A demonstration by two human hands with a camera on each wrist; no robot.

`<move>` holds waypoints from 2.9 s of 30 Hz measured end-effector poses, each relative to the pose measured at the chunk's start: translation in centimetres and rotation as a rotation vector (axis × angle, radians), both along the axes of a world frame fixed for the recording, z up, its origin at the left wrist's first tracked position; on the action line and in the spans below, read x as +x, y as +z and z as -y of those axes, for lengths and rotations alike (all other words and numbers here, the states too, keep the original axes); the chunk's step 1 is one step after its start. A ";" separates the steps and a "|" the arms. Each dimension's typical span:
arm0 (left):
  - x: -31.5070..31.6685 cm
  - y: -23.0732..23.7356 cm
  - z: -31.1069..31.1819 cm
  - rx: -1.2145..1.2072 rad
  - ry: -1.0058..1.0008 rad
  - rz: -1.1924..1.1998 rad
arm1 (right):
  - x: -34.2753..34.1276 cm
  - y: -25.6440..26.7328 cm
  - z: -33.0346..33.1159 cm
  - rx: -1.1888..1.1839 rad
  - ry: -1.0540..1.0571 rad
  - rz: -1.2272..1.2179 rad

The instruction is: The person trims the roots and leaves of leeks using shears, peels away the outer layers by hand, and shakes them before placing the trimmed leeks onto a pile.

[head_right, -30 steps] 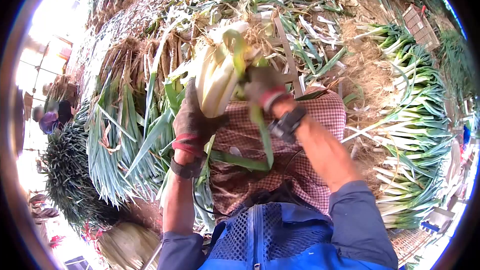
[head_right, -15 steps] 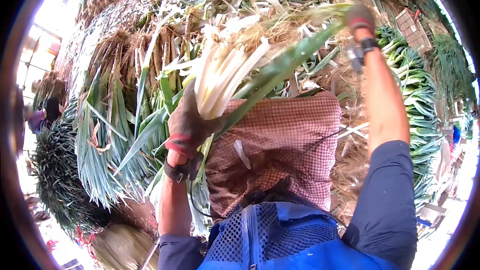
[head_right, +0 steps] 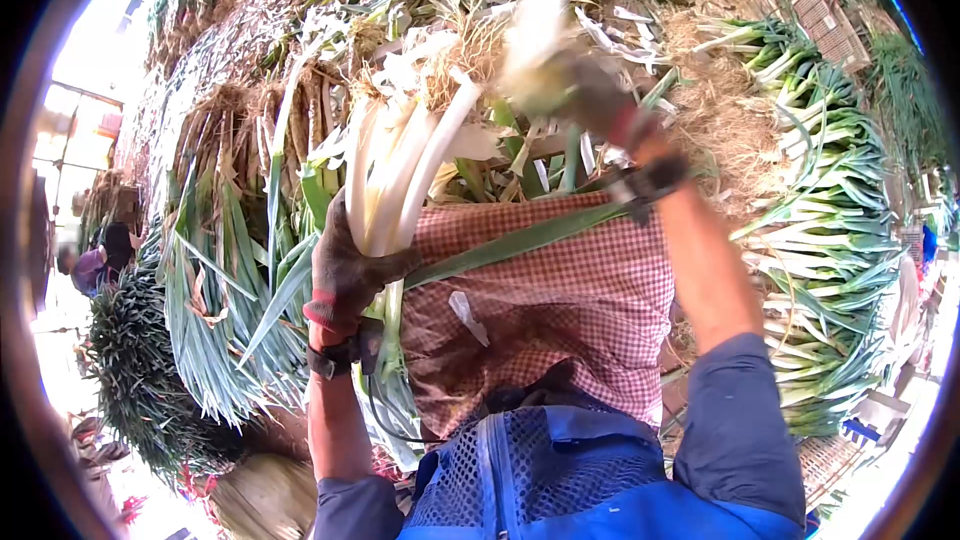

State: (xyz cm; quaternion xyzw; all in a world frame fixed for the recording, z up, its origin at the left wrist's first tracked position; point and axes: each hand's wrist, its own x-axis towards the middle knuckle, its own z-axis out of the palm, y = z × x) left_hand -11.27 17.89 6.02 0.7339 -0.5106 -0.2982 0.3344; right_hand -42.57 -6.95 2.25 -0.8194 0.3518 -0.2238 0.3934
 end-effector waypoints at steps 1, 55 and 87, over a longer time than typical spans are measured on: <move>-0.1 -0.1 -0.2 -0.001 0.004 0.008 | 3.7 -0.6 -1.5 -0.072 0.101 -0.125; -5.4 -1.9 0.1 -0.168 -0.171 0.881 | 20.3 7.3 0.4 -0.065 0.476 -1.103; -5.5 -2.0 0.0 -0.208 -0.102 0.716 | -15.0 2.5 14.3 -0.279 -0.214 -1.211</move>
